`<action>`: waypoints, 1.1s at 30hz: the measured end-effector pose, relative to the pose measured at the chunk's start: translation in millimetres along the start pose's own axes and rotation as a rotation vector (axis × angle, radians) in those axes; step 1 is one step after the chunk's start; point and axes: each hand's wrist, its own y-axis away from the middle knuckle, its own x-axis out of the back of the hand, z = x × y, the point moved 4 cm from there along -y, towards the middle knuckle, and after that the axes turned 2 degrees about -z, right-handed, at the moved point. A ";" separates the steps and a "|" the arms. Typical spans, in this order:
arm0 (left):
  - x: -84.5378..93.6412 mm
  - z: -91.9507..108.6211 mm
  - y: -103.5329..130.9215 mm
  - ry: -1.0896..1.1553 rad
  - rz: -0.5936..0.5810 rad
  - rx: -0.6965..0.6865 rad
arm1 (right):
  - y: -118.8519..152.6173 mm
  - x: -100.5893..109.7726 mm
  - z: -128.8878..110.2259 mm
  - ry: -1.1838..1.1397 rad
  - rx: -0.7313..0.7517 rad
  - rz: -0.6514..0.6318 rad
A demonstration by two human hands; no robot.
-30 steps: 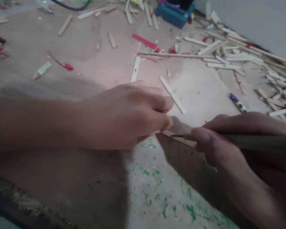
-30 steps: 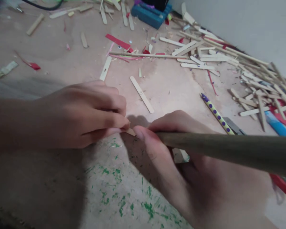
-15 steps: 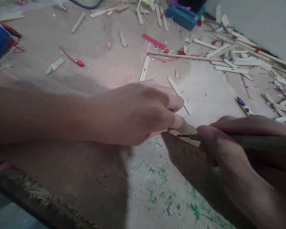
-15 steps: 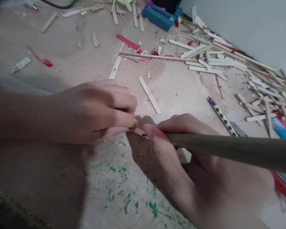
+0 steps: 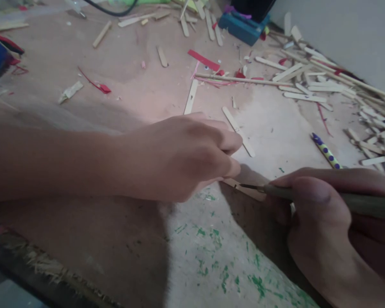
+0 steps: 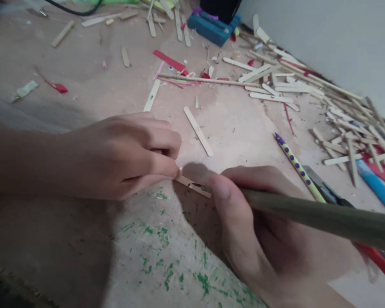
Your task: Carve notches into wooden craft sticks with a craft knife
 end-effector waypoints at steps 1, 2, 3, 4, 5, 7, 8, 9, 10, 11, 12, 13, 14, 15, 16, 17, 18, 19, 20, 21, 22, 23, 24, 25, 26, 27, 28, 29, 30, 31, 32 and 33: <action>0.1 0.0 -0.2 -0.002 -0.005 0.004 | -0.7 -1.7 -3.1 0.026 -0.018 -0.012; 0.4 0.1 -0.3 0.001 -0.001 -0.001 | -1.2 -3.1 -6.0 0.047 -0.026 -0.020; 0.7 0.3 -0.1 0.006 0.006 -0.008 | -1.6 -4.2 -8.5 0.055 -0.027 -0.026; 1.2 0.7 0.2 0.012 0.022 -0.023 | -1.8 -5.0 -10.6 0.047 -0.017 -0.033; 1.6 0.9 0.5 0.017 0.033 -0.033 | -1.7 -5.6 -11.5 0.032 -0.016 -0.041; 1.8 0.9 1.3 0.018 0.049 -0.042 | -1.2 -5.5 -11.0 0.022 -0.031 -0.041; 1.6 0.7 1.5 0.014 0.047 -0.038 | -0.9 -5.2 -10.4 0.019 -0.035 -0.036; 1.0 0.3 1.5 0.006 0.041 -0.029 | -0.8 -5.3 -9.8 0.016 -0.040 -0.039; 0.5 0.0 1.4 -0.001 0.038 -0.024 | -0.9 -5.1 -9.4 0.017 -0.040 -0.034; -0.2 -0.3 1.2 -0.006 0.033 -0.020 | -1.3 -5.0 -8.9 0.020 -0.044 -0.029; -0.6 -0.4 0.9 -0.008 0.036 -0.023 | -1.9 -4.8 -8.7 0.020 -0.045 -0.023; -1.0 -0.5 0.6 -0.008 0.039 -0.026 | -2.7 -4.9 -8.4 0.019 -0.048 -0.024; -1.1 -0.4 0.5 -0.008 0.047 -0.032 | -3.5 -5.1 -8.3 0.022 -0.047 -0.028; -1.2 -0.3 0.4 -0.009 0.055 -0.037 | -4.1 -5.2 -8.6 0.026 -0.034 -0.031; -1.3 -0.3 0.4 -0.011 0.058 -0.039 | -4.4 -5.5 -8.9 0.029 -0.020 -0.043; -1.4 -0.3 0.5 -0.016 0.056 -0.037 | -4.3 -6.0 -9.1 0.032 -0.008 -0.060; -1.4 -0.4 0.7 -0.020 0.054 -0.035 | -3.9 -5.8 -9.1 0.035 -0.003 -0.060; -1.3 -0.4 1.0 -0.022 0.055 -0.033 | -3.3 -5.6 -8.8 0.033 -0.009 -0.057; -1.0 -0.5 1.3 -0.019 0.058 -0.033 | -2.6 -5.1 -8.7 0.026 -0.013 -0.046; -0.6 -0.7 1.6 -0.014 0.066 -0.034 | -2.1 -4.8 -9.0 0.013 -0.013 -0.036; -0.1 -0.7 1.9 -0.009 0.075 -0.038 | -1.8 -5.0 -9.4 -0.001 -0.013 -0.033; 0.3 -0.7 2.1 -0.003 0.085 -0.044 | -1.8 -5.4 -9.8 -0.012 -0.012 -0.038; 0.6 -0.7 2.3 0.003 0.093 -0.052 | -1.9 -6.1 -10.0 -0.018 -0.017 -0.048; 0.8 -0.6 2.4 0.009 0.098 -0.060 | -2.2 -6.4 -10.0 -0.020 -0.023 -0.052; 0.8 -0.6 2.5 0.012 0.101 -0.064 | -2.5 -6.1 -9.9 -0.015 -0.034 -0.045; 0.9 -0.5 2.5 0.013 0.103 -0.065 | -2.6 -5.8 -9.8 -0.003 -0.051 -0.039; 0.8 -0.4 2.5 0.013 0.100 -0.064 | -2.6 -5.1 -10.2 0.016 -0.061 -0.029; 0.7 -0.4 2.4 0.011 0.096 -0.059 | -2.5 -4.4 -11.0 0.030 -0.068 -0.021; 0.7 -0.3 2.4 0.009 0.090 -0.053 | -2.4 -3.8 -12.2 0.039 -0.074 -0.017; 0.7 -0.3 2.4 0.006 0.085 -0.047 | -2.4 -3.7 -14.0 0.036 -0.069 -0.024; 0.7 -0.2 2.3 0.002 0.081 -0.044 | -2.5 -4.1 -16.0 0.022 -0.064 -0.040; 0.8 -0.1 2.2 0.000 0.077 -0.045 | -2.9 -5.0 -17.8 -0.004 -0.064 -0.064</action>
